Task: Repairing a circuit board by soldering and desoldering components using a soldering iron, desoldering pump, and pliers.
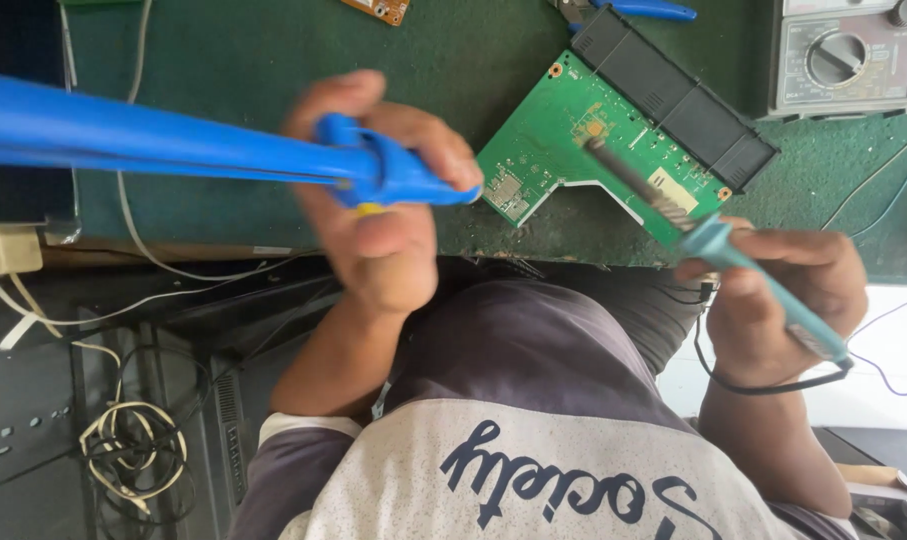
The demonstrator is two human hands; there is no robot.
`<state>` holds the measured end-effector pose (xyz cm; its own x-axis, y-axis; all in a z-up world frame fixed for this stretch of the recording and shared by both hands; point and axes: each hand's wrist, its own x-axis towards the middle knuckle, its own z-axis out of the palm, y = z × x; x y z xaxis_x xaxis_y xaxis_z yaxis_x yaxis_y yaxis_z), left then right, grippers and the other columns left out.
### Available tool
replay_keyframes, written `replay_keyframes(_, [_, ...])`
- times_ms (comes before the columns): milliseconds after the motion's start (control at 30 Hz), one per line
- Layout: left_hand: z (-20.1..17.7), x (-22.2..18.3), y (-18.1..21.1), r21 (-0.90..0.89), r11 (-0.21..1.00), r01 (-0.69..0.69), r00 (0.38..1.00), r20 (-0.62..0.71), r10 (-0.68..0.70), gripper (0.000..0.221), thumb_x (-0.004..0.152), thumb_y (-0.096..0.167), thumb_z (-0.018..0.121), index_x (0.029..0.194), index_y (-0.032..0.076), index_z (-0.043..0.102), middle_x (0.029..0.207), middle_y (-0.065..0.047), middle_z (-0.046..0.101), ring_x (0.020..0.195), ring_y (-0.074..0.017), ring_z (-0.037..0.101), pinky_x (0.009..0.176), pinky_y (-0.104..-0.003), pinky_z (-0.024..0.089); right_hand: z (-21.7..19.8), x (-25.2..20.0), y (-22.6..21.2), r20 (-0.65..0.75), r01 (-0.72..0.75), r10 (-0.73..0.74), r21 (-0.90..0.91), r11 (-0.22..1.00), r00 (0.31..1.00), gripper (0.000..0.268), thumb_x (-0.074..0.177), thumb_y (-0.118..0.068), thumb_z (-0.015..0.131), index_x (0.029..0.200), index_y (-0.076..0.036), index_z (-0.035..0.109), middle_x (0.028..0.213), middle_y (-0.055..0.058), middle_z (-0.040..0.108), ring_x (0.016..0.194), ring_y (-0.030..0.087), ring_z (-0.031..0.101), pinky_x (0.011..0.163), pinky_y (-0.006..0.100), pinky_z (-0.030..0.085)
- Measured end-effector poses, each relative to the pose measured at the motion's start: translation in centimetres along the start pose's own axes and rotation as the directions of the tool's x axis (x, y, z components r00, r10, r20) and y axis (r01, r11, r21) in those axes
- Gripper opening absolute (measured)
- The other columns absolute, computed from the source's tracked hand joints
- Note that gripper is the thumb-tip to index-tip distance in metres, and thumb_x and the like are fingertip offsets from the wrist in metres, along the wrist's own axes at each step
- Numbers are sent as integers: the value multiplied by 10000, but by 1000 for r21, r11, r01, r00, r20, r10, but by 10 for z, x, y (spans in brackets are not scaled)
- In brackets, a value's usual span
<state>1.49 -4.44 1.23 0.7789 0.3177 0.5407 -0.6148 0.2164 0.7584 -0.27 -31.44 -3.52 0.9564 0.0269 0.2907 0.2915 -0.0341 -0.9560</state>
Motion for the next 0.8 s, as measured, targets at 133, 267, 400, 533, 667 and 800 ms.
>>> replay_keyframes(133, [-28,3,39,208,946,249,946,157,-283,639,950,551,690,1345,111,449,1001,-91,596,628,-175,575,573,-289,485,-18,0,19,-232,60,-12,200,978,973,415,1019,-414,714,1094,-53,525,845,116,564,740,312,689,564,335,532])
replay_keyframes(267, [-16,9,49,815,574,-77,441,544,-714,642,845,695,597,1264,211,550,701,-25,734,602,-203,769,465,-388,527,-26,11,14,-487,36,214,453,891,847,231,977,-374,625,980,-151,681,814,146,617,828,319,644,935,483,596])
replay_keyframes(400, [4,-34,24,828,484,-282,296,555,-777,804,759,834,668,1068,115,482,657,-83,695,595,-362,705,471,-519,491,-20,-5,16,-171,74,4,444,893,985,297,1096,-554,610,1234,-291,611,1224,-171,604,1233,159,587,1205,492,501])
replay_keyframes(533, [32,-33,19,820,544,-176,296,571,-766,876,697,725,826,1157,67,476,739,-114,729,683,-393,724,515,-555,526,26,10,-1,114,206,-275,415,886,955,353,1055,-423,651,1129,-120,486,1018,92,681,900,301,740,913,473,670])
replay_keyframes(667, [36,-29,13,816,573,-79,230,574,-786,743,753,573,887,1140,62,509,829,-168,771,741,-453,747,546,-601,543,26,5,-4,158,158,-252,452,878,955,342,1066,-411,658,1124,-115,495,1070,89,701,1038,291,735,915,516,631])
replay_keyframes(800, [5,-30,7,811,584,-39,251,573,-780,659,825,517,850,1171,73,506,832,-96,761,690,-391,740,512,-544,531,5,11,15,87,50,-96,430,902,992,363,1062,-444,700,1241,-169,545,1221,115,721,1187,371,696,1091,485,610])
